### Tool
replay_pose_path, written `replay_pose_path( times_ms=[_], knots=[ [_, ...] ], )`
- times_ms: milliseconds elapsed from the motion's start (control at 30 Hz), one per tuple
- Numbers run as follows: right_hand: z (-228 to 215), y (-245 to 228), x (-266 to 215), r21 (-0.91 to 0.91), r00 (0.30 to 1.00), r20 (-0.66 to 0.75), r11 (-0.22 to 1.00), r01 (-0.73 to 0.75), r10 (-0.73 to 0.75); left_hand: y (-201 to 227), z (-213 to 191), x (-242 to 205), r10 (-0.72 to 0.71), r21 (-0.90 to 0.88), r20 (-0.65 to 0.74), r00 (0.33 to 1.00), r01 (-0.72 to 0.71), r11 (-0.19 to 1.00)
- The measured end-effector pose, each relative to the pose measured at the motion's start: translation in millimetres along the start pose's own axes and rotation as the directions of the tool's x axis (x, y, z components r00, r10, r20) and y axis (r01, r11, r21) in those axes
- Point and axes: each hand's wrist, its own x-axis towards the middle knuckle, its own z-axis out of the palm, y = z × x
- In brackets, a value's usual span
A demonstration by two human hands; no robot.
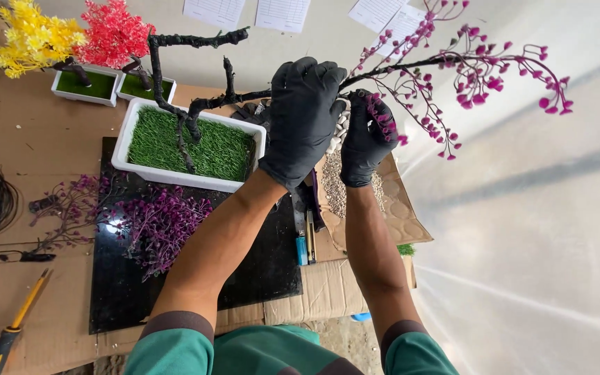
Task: The person assembles an artificial bonsai tree by attaching purple leafy branches to a black wire frame. They repeatedly pick up small purple branches from a pile on the table and insert them into the main structure, adjusting the placement to create a full appearance.
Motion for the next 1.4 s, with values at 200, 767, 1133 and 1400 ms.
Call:
replay_pose_path(
  times_ms=[200, 767, 1133, 1400],
  knots=[
    [5, 19, 0, 0.02, 0.996, -0.072, 0.998, -0.059, 0.061, -17, 24, -3, -0.11, -0.051, -0.022, 0.994, 0.109, 0.993],
    [22, -8, 8, -0.151, 0.994, -0.016, 0.983, -0.109, 0.107, -23, -2, -3, -0.125, -0.479, 0.012, 0.992, 0.116, 0.87],
    [25, -18, 6, -0.132, 0.992, 0.012, 0.983, -0.126, 0.128, -32, 14, -7, -0.154, -0.429, 0.048, 0.987, 0.16, 0.889],
    [15, -6, 4, -0.229, 0.998, 0.049, 0.972, 0.059, -0.048, -40, 20, -1, -0.054, -0.458, 0.165, 0.985, 0.125, 0.88]
  ],
)
